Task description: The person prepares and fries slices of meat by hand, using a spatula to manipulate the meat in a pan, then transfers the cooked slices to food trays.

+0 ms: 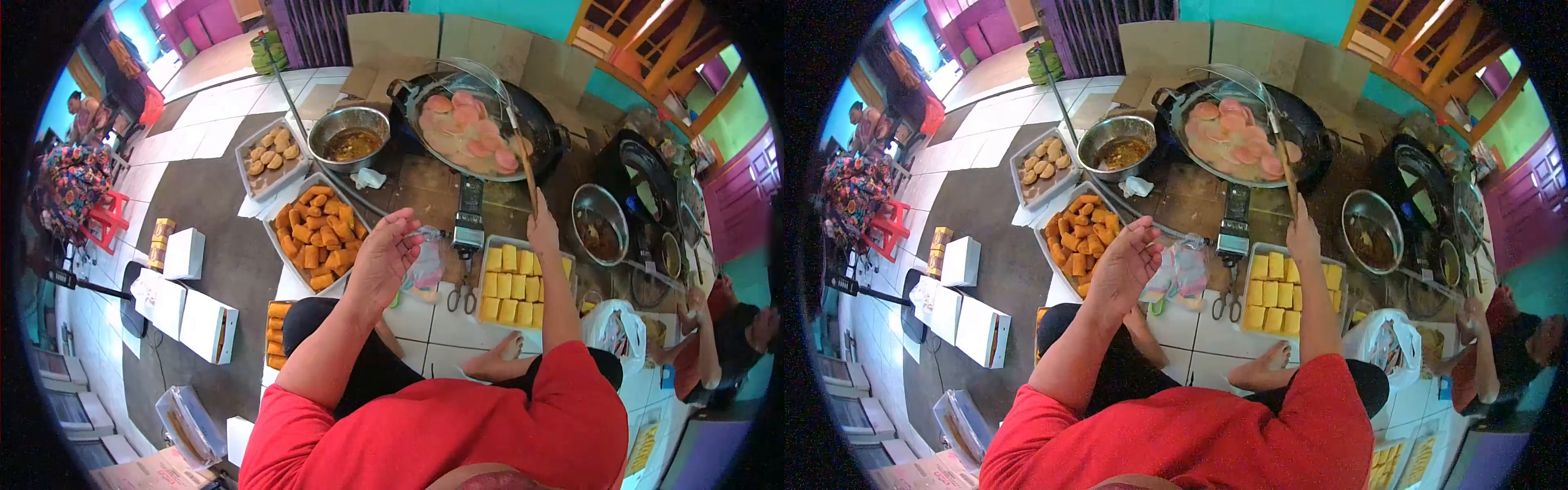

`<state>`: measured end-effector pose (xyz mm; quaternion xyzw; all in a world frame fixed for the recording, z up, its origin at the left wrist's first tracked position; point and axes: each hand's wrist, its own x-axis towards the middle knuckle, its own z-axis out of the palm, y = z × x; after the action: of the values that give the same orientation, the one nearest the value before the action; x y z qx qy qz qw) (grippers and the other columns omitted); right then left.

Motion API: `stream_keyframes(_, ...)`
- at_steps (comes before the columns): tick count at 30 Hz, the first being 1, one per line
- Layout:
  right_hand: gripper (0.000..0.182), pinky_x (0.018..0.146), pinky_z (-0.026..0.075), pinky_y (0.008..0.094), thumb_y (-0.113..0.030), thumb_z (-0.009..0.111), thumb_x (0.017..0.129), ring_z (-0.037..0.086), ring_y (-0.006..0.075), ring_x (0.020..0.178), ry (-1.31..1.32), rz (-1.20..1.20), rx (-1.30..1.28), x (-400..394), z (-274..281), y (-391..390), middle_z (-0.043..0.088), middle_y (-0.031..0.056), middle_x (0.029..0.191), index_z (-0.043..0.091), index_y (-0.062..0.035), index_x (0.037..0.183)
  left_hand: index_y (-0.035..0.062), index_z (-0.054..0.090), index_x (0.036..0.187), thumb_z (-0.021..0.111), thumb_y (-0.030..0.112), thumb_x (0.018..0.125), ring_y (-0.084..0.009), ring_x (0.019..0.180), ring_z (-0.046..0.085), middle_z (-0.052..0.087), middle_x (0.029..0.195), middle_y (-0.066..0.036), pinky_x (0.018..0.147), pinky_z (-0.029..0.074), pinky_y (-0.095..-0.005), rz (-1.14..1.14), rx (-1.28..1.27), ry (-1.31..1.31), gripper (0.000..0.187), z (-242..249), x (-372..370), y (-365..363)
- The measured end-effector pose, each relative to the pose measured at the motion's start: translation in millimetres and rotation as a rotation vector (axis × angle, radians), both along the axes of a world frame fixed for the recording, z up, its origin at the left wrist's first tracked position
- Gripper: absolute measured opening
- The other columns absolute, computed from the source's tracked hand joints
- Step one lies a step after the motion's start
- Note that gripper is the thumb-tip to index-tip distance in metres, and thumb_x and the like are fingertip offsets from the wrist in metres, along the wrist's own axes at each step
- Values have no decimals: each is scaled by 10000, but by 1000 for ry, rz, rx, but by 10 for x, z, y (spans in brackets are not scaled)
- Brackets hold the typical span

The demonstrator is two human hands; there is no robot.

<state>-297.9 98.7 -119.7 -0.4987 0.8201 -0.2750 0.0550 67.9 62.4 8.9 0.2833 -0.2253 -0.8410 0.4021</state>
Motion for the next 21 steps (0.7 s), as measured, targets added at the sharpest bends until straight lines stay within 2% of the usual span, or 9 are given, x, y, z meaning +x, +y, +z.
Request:
stream_keyframes(2, 665, 812, 470, 517, -105, 489, 899, 584, 468, 931, 27, -23, 24, 133, 78, 219, 597, 293, 1075, 199, -215, 1487, 121, 543, 1165, 583, 192, 916, -126, 844, 574, 598, 986, 6, 766, 477, -247, -20, 13, 31, 262, 5, 3, 30)
stream_keyframes(5, 673, 798, 471, 519, -111, 490, 896, 585, 471, 918, -25, 49, -80, 236, 131, 469, 601, 301, 1057, 190, -212, 1490, 116, 556, 1156, 584, 189, 918, -128, 844, 582, 609, 975, 6, 759, 488, -251, -41, 45, 33, 251, 56, -16, 94)
stream_keyframes(8, 678, 794, 468, 521, -106, 487, 892, 584, 475, 931, -81, 9, -13, 384, 185, 592, 601, 301, 1061, 184, -204, 1490, 105, 571, 1144, 587, 186, 919, -132, 842, 591, 622, 961, 4, 753, 502, -255, -48, 53, 79, 239, 56, -12, 111)
stream_keyframes(15, 688, 770, 481, 521, -116, 496, 898, 600, 470, 912, -117, -4, -5, 433, -206, 379, 610, 306, 1048, 159, -182, 1494, 101, 581, 1132, 595, 185, 919, -133, 826, 599, 629, 939, -6, 755, 511, -259, -7, 60, 65, 229, 31, 16, 89)
stream_keyframes(21, 680, 754, 488, 502, -127, 501, 894, 609, 451, 874, -167, -134, -98, 309, 46, 201, 624, 291, 980, 175, -173, 1489, 104, 577, 1129, 598, 187, 915, -125, 842, 597, 622, 960, -2, 748, 505, -255, 6, 19, 73, 231, 15, 102, 63)
